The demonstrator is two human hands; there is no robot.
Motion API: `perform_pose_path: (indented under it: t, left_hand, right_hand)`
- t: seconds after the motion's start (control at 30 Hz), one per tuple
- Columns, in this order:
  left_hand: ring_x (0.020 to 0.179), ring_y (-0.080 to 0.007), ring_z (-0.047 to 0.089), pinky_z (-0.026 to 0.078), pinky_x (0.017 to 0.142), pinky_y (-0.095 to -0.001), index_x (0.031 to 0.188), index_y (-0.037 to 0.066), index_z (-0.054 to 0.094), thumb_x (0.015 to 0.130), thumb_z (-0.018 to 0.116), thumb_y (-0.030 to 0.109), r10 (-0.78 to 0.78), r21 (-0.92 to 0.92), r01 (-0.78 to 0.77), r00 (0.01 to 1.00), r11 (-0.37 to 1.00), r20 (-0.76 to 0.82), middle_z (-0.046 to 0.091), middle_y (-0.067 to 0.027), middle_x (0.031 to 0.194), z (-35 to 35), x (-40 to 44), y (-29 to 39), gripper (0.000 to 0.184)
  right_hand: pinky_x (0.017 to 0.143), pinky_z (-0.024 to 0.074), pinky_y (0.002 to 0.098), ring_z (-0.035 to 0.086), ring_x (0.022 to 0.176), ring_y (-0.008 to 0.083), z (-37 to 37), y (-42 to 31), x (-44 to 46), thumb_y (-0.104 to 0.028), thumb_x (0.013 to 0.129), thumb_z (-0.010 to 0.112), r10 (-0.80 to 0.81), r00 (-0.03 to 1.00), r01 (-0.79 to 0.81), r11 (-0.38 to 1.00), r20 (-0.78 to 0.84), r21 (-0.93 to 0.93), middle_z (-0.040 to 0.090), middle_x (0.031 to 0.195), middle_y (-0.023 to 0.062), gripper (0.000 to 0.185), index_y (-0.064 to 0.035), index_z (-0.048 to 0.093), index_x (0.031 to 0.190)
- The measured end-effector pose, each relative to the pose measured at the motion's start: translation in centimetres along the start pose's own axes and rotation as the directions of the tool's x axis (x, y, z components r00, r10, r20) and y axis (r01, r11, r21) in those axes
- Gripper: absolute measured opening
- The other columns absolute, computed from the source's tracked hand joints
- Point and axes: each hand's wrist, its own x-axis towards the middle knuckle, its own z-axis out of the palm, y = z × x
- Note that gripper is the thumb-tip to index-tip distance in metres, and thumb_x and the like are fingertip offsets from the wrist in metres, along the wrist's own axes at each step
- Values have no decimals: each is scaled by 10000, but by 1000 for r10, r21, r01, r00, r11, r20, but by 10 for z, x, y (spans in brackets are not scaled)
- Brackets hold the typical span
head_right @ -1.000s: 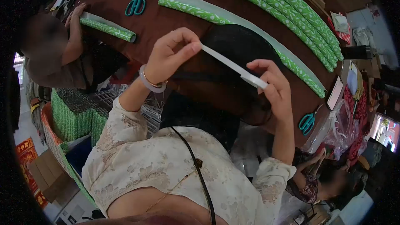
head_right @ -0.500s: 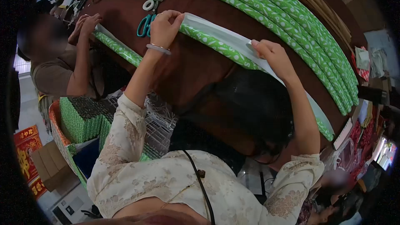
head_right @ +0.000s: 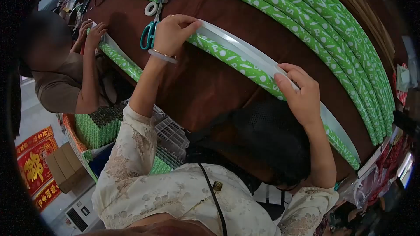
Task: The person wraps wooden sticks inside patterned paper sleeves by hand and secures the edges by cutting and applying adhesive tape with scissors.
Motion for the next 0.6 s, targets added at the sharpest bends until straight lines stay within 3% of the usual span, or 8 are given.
perform_pose_path:
  t: [0.1,0.3,0.6]
  left_hand:
    - [677,-228,602,487,636,-342,780,104,712,720,661,285,20,41,-20,1000,999,4,645,-77,691,3,2,-4,197]
    - [665,-231,614,487,634,-340,778,91,708,726,650,289,-92,7,92,995,996,26,646,-85,688,7,3,-7,213]
    - [681,-242,612,485,643,-358,766,88,707,717,647,273,-74,85,78,996,993,-41,654,-74,694,14,4,-7,201]
  right_hand:
    - [749,454,288,605,861,215,1,-3,0,-202,783,643,-26,1000,27,999,13,-37,627,991,142,257,44,601,721]
    - [721,475,313,629,838,251,7,-4,2,-229,751,677,-60,998,54,987,-36,-151,638,965,166,287,43,596,709]
    - [639,489,298,646,683,239,7,-9,6,-294,749,675,-49,995,27,972,-85,-235,652,783,156,347,19,657,897]
